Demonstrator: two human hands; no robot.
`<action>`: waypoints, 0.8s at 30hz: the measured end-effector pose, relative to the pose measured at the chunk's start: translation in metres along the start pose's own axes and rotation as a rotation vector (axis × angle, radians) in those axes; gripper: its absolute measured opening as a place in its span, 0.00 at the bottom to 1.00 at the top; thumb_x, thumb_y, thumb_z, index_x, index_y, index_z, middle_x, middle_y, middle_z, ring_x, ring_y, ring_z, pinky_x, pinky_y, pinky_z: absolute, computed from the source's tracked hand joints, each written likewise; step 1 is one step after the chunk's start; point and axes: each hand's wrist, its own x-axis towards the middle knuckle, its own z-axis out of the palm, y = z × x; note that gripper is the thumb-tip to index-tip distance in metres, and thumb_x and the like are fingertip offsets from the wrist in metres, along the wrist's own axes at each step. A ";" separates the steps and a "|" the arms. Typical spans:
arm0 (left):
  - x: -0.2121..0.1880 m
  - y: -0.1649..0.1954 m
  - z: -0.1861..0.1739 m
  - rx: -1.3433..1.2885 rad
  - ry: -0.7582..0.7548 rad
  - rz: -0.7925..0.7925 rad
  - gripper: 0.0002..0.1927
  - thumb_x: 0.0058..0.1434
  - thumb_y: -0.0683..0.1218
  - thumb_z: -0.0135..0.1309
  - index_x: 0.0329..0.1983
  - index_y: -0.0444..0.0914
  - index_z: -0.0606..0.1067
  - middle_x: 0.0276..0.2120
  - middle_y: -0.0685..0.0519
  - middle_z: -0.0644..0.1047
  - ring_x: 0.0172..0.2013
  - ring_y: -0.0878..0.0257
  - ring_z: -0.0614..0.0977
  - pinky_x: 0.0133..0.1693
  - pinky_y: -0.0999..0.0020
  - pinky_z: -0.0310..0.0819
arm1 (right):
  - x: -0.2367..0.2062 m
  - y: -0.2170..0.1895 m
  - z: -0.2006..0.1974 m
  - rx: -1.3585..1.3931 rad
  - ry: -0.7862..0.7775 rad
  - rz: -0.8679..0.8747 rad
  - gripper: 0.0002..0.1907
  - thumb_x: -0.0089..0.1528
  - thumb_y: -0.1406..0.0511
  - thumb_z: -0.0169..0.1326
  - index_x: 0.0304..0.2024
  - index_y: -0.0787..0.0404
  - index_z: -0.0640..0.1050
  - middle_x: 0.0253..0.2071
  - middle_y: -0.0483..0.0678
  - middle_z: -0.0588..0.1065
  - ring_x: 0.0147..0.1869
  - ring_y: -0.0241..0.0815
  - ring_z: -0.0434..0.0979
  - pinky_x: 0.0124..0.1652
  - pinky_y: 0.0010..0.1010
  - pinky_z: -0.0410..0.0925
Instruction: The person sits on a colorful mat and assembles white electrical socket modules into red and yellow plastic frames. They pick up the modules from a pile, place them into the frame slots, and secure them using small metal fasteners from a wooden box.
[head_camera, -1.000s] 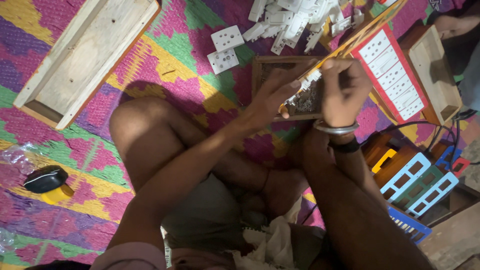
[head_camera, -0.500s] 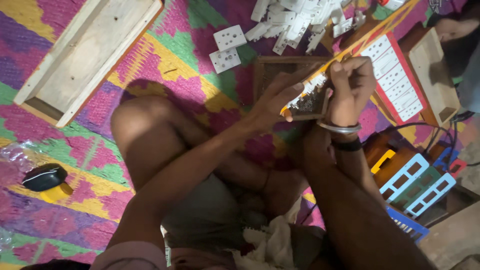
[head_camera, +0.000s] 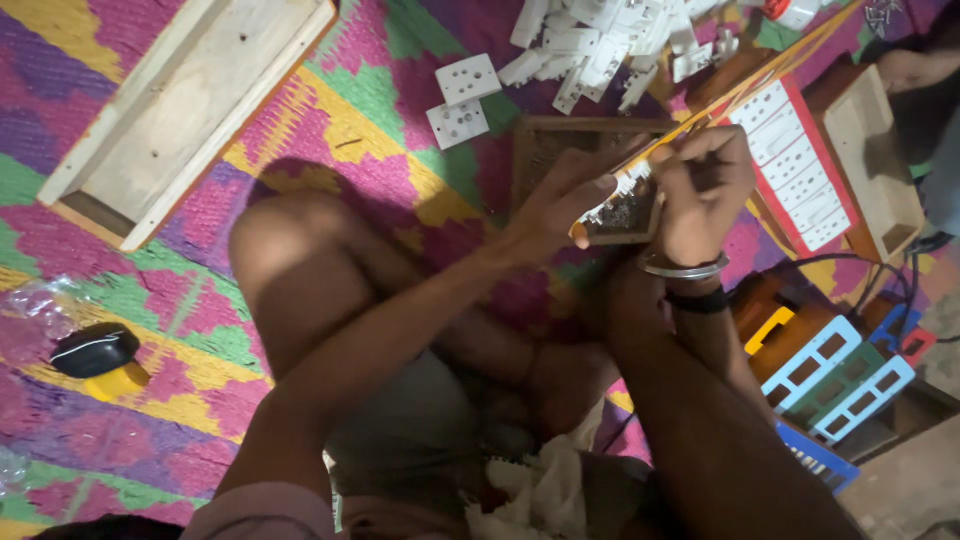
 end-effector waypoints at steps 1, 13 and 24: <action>0.000 0.000 0.000 0.008 -0.020 -0.003 0.30 0.72 0.58 0.43 0.75 0.42 0.64 0.51 0.49 0.68 0.49 0.62 0.73 0.31 0.73 0.78 | 0.000 0.000 0.000 0.069 0.062 0.045 0.10 0.66 0.77 0.54 0.39 0.62 0.67 0.32 0.45 0.69 0.32 0.34 0.69 0.29 0.26 0.66; 0.010 0.016 -0.011 -0.166 0.113 -0.174 0.26 0.69 0.56 0.44 0.66 0.39 0.68 0.46 0.54 0.76 0.41 0.68 0.77 0.30 0.71 0.77 | -0.010 0.006 -0.015 -0.474 -0.104 -0.087 0.04 0.68 0.73 0.55 0.42 0.60 0.74 0.34 0.48 0.74 0.33 0.41 0.74 0.36 0.32 0.68; 0.014 0.028 -0.022 -0.114 0.104 0.175 0.18 0.76 0.53 0.43 0.60 0.37 0.71 0.48 0.51 0.74 0.49 0.65 0.75 0.48 0.72 0.72 | -0.021 0.021 -0.020 -1.370 -0.579 -0.383 0.10 0.60 0.66 0.59 0.45 0.57 0.82 0.45 0.51 0.80 0.42 0.54 0.81 0.41 0.44 0.72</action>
